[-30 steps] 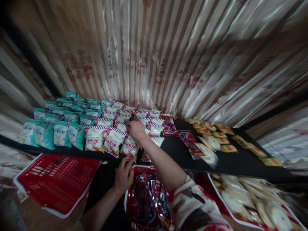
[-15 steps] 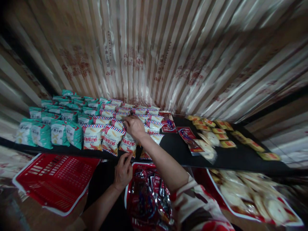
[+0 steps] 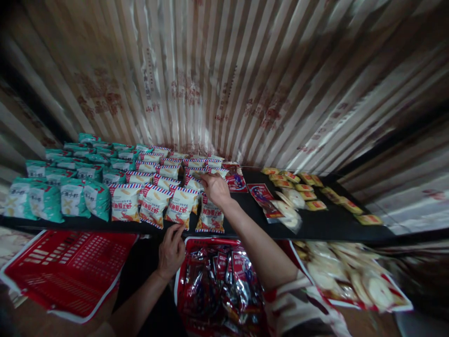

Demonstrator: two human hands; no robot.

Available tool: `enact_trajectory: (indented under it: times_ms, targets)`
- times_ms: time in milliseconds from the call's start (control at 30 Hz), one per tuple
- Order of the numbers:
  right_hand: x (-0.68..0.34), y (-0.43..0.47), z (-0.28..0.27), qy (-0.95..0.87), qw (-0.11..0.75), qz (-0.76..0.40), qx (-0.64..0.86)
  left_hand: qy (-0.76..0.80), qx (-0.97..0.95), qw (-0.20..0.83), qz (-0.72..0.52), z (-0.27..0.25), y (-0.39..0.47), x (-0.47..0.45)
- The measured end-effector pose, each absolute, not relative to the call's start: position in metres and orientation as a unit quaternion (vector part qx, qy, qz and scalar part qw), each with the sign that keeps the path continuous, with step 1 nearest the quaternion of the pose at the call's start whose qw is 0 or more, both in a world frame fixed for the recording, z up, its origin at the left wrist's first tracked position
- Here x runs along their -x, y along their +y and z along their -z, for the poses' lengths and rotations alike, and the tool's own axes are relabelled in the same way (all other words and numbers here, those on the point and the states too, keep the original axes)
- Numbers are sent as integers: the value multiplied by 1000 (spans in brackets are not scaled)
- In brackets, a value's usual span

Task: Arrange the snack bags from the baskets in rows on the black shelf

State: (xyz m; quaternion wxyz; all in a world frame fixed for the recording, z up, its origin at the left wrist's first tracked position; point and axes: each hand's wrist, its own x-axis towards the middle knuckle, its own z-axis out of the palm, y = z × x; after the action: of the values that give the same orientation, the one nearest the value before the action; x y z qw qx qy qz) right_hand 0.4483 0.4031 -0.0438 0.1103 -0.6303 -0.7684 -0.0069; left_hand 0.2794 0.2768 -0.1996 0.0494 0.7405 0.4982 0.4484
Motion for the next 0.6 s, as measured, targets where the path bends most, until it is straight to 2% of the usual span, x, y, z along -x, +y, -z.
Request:
enact_trajectory:
  times_ms: [167, 600]
  targets:
    - [-438, 413, 47, -762, 48, -15, 646, 504, -743, 49, -438, 203, 278, -279]
    - [-414, 425, 40, -758, 43, -30, 650, 518, -738, 63, -428, 203, 280, -280]
